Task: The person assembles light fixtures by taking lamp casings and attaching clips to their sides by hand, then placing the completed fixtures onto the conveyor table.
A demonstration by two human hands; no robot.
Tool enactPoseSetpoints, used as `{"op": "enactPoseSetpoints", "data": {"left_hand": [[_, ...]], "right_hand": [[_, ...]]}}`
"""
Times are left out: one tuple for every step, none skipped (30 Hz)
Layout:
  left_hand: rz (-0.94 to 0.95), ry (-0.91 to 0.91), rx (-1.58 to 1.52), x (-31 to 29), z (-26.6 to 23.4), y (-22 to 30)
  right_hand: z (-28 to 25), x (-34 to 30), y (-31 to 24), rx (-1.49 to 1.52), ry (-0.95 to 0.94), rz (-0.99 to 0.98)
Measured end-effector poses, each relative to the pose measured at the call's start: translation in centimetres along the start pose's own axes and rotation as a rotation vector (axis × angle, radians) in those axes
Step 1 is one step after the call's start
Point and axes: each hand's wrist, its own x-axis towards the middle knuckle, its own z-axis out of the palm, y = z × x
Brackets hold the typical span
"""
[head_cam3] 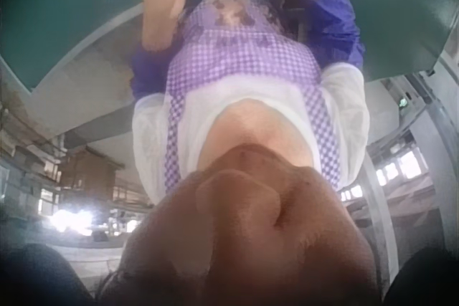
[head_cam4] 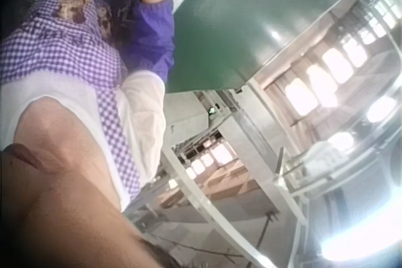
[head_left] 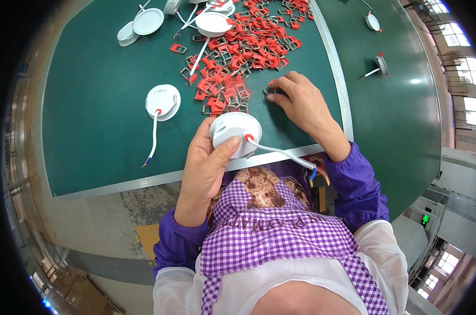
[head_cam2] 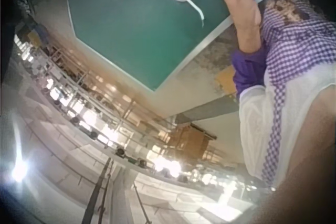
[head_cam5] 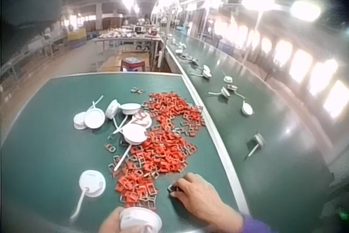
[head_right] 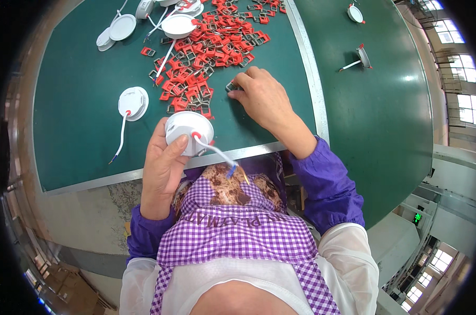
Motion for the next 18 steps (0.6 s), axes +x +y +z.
{"op": "enactPoseSetpoints", "data": {"left_hand": [[-0.059,-0.015,-0.04,0.1,-0.1,-0.2],[-0.038,-0.021,0.054,0.1,-0.1,-0.6],[-0.04,-0.024,0.054,0.2,-0.1,-0.9],[-0.033,-0.031,0.071,0.3,-0.2,-1.1],[-0.025,-0.038,0.09,0.3,-0.1,-1.2],[-0.025,-0.038,0.091,0.2,0.1,-1.1],[-0.083,-0.011,-0.032,0.2,0.5,-0.7],[-0.141,0.017,-0.156,0.1,0.9,-0.6],[-0.141,0.017,-0.153,0.0,1.2,-0.8],[-0.146,0.018,-0.15,0.0,1.4,-0.9],[-0.153,0.018,-0.147,-0.1,1.5,-1.1],[-0.151,0.017,-0.144,0.1,1.3,-1.3],[-0.085,0.021,-0.028,0.2,1.0,-1.6],[-0.023,0.023,0.09,0.2,0.9,-1.8],[-0.02,0.03,0.089,0.2,0.9,-1.8],[0.012,0.037,0.157,0.3,1.2,-1.8],[0.046,0.049,0.228,0.4,1.3,-1.8],[0.044,0.048,0.23,0.4,1.4,-1.8]], "right_hand": [[0.1,-0.1,0.1,-0.003,0.0,0.004],[0.4,-0.2,0.1,-0.015,0.033,-0.024],[0.7,-0.3,0.2,-0.025,0.066,-0.053],[1.0,-0.6,0.3,-0.026,0.067,-0.05],[1.3,-0.8,0.4,-0.072,0.077,-0.082],[1.5,-1.0,0.5,-0.118,0.088,-0.115],[1.5,-1.0,0.4,-0.116,0.089,-0.115],[1.5,-1.1,0.3,-0.201,0.083,-0.162],[1.5,-1.1,0.2,-0.285,0.077,-0.208],[1.6,-1.1,0.4,-0.283,0.08,-0.21],[1.5,-1.1,0.8,-0.207,0.163,-0.187],[1.4,-1.1,1.0,-0.131,0.245,-0.162],[0.9,-1.1,0.7,-0.125,0.241,-0.174],[-0.3,-1.3,-0.1,0.108,0.212,-0.098],[-1.5,-1.4,-0.9,0.339,0.179,-0.019],[-2.7,-1.8,-1.9,0.512,0.096,0.063],[-3.6,-2.0,-2.7,0.513,0.098,0.066],[-4.3,-2.1,-3.3,0.552,0.059,0.052]]}}
